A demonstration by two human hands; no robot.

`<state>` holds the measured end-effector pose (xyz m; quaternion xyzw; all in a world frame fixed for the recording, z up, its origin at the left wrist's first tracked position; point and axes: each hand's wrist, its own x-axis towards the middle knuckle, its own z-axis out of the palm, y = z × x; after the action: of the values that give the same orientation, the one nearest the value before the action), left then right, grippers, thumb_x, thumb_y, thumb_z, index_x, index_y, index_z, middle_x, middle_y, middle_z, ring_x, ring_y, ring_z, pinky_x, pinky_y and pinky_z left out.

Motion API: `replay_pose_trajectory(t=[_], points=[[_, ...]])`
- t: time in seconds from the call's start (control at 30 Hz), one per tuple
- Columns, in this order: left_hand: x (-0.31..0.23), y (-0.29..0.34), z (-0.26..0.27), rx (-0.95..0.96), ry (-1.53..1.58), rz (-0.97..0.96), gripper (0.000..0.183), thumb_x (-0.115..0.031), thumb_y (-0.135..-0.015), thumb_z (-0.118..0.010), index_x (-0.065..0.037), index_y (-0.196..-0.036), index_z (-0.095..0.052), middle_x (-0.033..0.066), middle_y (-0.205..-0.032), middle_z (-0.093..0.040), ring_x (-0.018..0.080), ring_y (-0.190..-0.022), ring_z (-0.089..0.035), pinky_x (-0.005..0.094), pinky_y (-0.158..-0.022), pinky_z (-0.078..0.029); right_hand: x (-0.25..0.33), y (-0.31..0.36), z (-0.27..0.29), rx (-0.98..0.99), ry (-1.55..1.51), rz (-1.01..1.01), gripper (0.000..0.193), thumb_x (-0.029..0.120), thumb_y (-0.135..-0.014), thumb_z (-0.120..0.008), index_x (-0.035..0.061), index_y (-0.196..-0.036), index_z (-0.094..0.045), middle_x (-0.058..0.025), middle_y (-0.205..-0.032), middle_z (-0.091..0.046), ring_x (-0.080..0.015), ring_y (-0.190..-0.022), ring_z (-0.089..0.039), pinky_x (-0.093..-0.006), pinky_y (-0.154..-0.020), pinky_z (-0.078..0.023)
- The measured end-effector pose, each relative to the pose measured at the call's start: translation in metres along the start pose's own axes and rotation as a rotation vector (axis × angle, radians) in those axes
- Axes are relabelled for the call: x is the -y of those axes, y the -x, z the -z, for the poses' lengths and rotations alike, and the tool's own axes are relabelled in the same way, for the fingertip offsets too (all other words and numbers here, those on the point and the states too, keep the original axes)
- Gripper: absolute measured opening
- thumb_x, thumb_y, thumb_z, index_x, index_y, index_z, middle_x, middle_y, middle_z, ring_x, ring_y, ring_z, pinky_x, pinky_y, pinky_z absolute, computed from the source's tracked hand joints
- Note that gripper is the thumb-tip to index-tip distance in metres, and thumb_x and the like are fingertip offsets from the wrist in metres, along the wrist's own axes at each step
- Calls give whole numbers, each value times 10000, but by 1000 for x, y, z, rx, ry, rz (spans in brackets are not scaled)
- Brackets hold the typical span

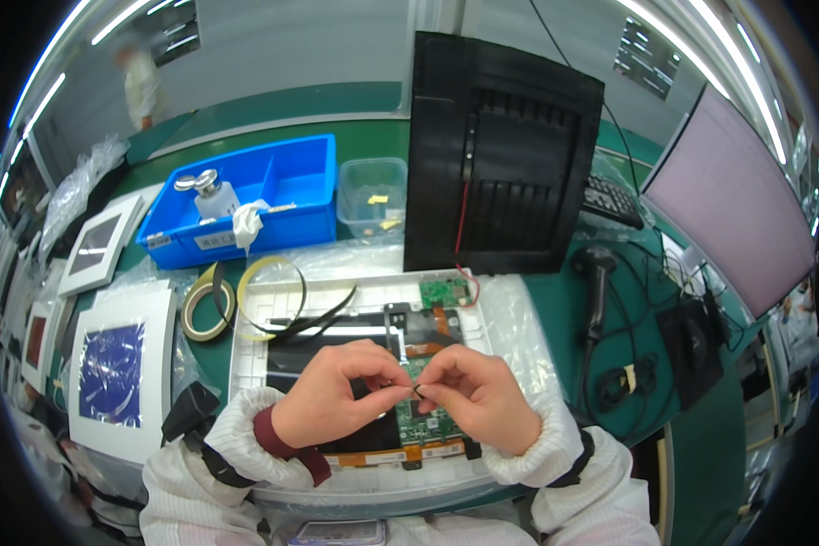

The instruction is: The person assembles an electronic module by connecting flexible circuit cables to a printed circuit board by hand.

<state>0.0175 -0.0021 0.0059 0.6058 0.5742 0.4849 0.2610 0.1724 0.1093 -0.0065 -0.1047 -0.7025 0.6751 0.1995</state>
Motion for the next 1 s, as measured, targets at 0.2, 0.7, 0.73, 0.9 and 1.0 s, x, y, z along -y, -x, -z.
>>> replay_pose_trajectory(t=[0.2, 0.7, 0.73, 0.9, 1.0], points=[[0, -1, 0, 13, -17, -6, 77, -33, -710, -651, -16, -783, -634, 69, -727, -604, 162, -646, -553, 250, -557, -434, 2, 1, 0, 2, 42, 3, 44, -24, -811, -539, -8, -823, -500, -48, -740, -557, -110, -675, -606, -209, -613, -482], [2, 1, -3, 2, 6, 10, 67, -15, -728, -624, -2, -792, -609, 56, -731, -577, 116, -621, -550, 214, -539, -432, -2, -1, -2, -73, 217, 131, 57, -7, -777, -582, -3, -799, -529, -78, -731, -562, -158, -632, -602, -232, -558, -471], [2, 1, -3, -8, 9, 22, 63, -14, -730, -620, -1, -790, -605, 55, -725, -574, 114, -620, -549, 214, -540, -432, -1, -2, -2, -72, 216, 131, 57, -7, -777, -582, -3, -799, -529, -78, -731, -562, -158, -632, -602, -232, -558, -471], [4, 2, -5, -42, 64, 68, 54, -11, -735, -608, 3, -785, -596, 53, -712, -565, 108, -615, -547, 213, -539, -432, 0, -4, -2, -146, 550, 387, 88, 6, -722, -629, -2, -785, -568, -112, -732, -563, -256, -647, -564, -291, -537, -456], [5, 3, -6, -59, 81, 70, 51, -6, -734, -607, 5, -783, -597, 52, -710, -566, 107, -613, -547, 213, -538, -433, -1, -3, -3, -146, 533, 379, 79, 6, -724, -626, -8, -788, -582, -117, -731, -578, -253, -643, -572, -290, -541, -460]])
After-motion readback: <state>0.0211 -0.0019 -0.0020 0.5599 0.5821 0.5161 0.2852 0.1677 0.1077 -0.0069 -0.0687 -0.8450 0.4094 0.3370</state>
